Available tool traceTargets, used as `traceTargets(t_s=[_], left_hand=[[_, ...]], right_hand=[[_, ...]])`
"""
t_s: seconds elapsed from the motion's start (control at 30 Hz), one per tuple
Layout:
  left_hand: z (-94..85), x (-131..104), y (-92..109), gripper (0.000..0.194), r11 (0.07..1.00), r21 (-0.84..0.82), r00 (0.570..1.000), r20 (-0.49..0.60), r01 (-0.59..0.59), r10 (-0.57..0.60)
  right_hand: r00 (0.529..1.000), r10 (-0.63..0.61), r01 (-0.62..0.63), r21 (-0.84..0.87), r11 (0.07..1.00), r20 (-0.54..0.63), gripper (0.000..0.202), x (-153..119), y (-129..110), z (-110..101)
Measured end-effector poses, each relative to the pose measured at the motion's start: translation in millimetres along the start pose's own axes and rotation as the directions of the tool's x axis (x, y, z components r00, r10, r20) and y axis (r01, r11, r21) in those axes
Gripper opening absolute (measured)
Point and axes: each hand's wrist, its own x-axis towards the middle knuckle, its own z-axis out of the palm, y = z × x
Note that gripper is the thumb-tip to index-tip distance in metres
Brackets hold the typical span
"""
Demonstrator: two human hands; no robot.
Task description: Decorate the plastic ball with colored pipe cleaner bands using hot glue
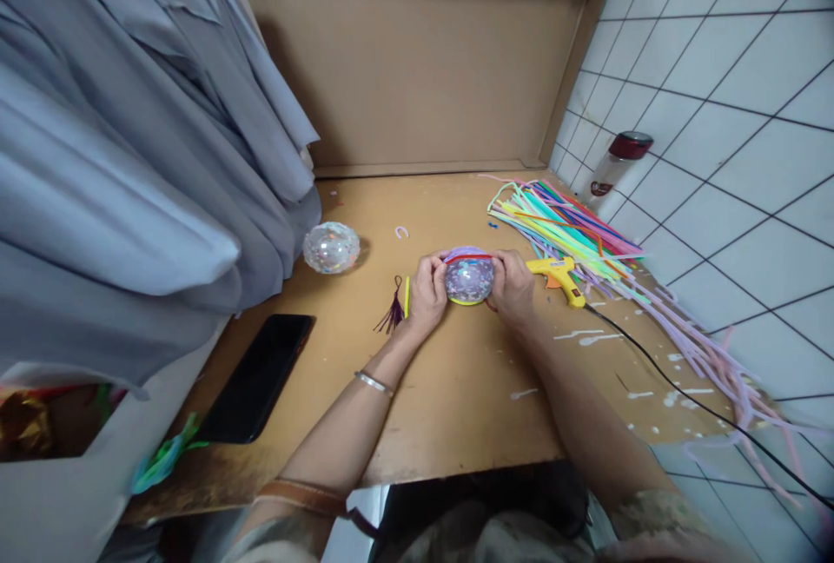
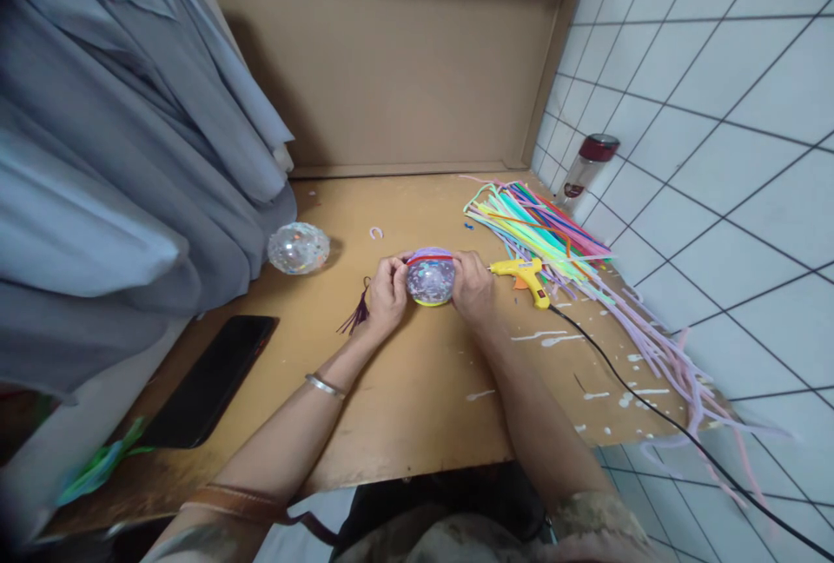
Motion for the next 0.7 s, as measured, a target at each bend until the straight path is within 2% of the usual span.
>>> traceTargets(t_s=[0.5, 0.7], left_hand=[[-1.8, 0.5, -1.8, 0.018, 1.0, 0.01, 0.999, 0.03, -0.013, 0.012], [-7.9, 0.9, -3.9, 0.022, 0.996, 0.08, 0.999, 0.045, -0.033, 0.029]], right_hand=[[0.996, 0.049, -0.05, 0.019, 0.999, 0.077, 0.026, -0.3, -3.1, -4.5], [0.991, 0.084, -0.088, 0.028, 0.996, 0.104, 0.031, -1.0, 1.0, -4.0]])
